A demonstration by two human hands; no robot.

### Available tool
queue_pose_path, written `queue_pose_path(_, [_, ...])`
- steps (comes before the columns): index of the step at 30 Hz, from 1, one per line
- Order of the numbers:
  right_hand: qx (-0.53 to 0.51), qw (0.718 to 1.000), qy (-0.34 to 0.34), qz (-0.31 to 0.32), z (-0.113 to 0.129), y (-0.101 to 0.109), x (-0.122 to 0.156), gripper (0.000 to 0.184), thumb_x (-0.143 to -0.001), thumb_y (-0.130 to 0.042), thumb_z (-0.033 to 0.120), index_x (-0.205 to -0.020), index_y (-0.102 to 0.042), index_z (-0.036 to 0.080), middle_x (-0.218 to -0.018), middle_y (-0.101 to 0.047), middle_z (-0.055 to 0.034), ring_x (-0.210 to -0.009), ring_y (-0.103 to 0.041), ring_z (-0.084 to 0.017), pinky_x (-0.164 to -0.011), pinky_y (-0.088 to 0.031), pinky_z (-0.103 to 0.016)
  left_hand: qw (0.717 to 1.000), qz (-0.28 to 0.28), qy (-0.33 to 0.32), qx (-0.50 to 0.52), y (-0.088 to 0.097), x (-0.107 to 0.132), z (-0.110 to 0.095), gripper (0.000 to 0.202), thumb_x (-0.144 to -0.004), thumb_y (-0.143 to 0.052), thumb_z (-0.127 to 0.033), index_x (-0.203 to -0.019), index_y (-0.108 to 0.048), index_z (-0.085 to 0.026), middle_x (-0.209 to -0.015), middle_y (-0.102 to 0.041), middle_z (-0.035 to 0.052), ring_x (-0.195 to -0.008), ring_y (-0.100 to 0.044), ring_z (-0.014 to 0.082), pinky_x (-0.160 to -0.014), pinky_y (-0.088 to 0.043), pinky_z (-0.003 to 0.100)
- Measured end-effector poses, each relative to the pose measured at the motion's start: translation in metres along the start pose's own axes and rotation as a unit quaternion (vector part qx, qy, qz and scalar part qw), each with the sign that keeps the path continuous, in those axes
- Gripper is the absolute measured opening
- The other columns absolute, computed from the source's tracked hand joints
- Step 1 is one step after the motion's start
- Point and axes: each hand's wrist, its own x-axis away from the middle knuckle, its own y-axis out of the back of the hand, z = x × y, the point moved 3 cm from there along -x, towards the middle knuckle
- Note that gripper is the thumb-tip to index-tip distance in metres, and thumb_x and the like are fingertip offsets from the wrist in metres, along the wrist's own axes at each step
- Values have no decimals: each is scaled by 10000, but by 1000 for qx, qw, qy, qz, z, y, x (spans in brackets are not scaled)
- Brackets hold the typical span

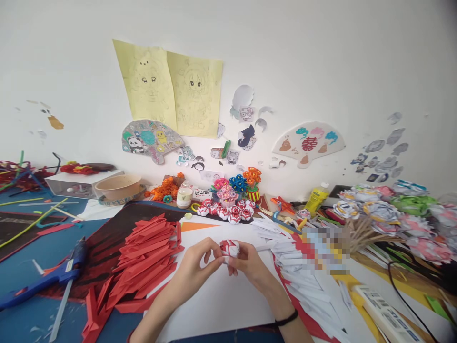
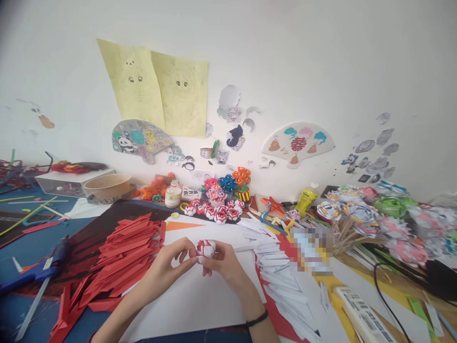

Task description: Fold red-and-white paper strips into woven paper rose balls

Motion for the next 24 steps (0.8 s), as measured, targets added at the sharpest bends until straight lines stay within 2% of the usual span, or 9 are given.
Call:
queue_pose_path(2, [1,1000,3,-1,0,0,0,296,-715,-789,352,-846,-649,126,-652,-594,-2,-525,-552,-117,-486,-400,-232,1000,-3,-12,-25,0,1,-1,166,-920,-530,-288,-792,-568,-189,-760,-609,2,-683,-521,127,-621,-410,238])
queue_pose_path(5, [0,1000,11,-10,-1,-1,-1,275,-730,-779,345,-829,-649,125,-611,-587,4,-517,-546,-116,-491,-400,-233,991,-53,-59,-104,-4,5,0,125,-920,-522,-231,-809,-559,-186,-772,-615,12,-717,-554,141,-655,-425,260])
queue_pose_path(10, [-12,998,35,-50,-6,-6,-3,253,-748,-765,345,-797,-649,126,-598,-585,1,-511,-535,-117,-477,-384,-231,932,-150,-186,-272,-16,15,0,104,-905,-520,-134,-871,-602,-188,-772,-662,41,-678,-595,162,-637,-430,287])
queue_pose_path(13, [-25,997,42,-62,-7,-7,-3,262,-738,-771,356,-798,-651,132,-601,-588,1,-512,-525,-118,-475,-385,-235,917,-170,-216,-290,-18,19,0,144,-898,-525,-122,-948,-641,-191,-795,-698,59,-686,-628,174,-646,-452,298])
queue_pose_path(16, [-32,996,44,-67,-4,-5,-2,259,-735,-773,355,-798,-654,133,-611,-585,3,-513,-516,-111,-478,-388,-232,948,-173,-168,-208,-14,17,0,144,-907,-536,-182,-969,-664,-203,-865,-716,68,-749,-642,179,-697,-481,304])
queue_pose_path(18, [-31,997,41,-63,-2,-3,-1,260,-725,-780,352,-784,-654,132,-607,-578,5,-511,-516,-110,-473,-386,-230,977,-156,-90,-110,-11,13,0,149,-912,-537,-246,-888,-676,-198,-830,-711,56,-700,-621,161,-652,-483,278])
queue_pose_path(20, [-27,998,33,-49,-2,-3,-1,274,-714,-787,354,-804,-658,131,-609,-578,5,-503,-521,-111,-464,-385,-229,993,-119,9,1,-9,8,1,220,-908,-538,-319,-792,-666,-183,-733,-690,38,-591,-570,135,-557,-457,248])
queue_pose_path(22, [-28,999,25,-32,-2,-3,-1,306,-705,-792,358,-862,-665,129,-623,-584,3,-494,-529,-110,-455,-383,-228,986,-71,83,125,-10,5,3,269,-894,-546,-377,-755,-649,-172,-668,-669,26,-547,-547,128,-547,-458,247])
queue_pose_path(24, [-31,999,22,-21,-4,-4,0,333,-701,-795,353,-910,-668,126,-632,-587,2,-491,-536,-110,-449,-382,-227,966,-29,119,230,-13,3,3,267,-877,-565,-402,-769,-639,-170,-633,-649,13,-547,-546,128,-584,-472,259])
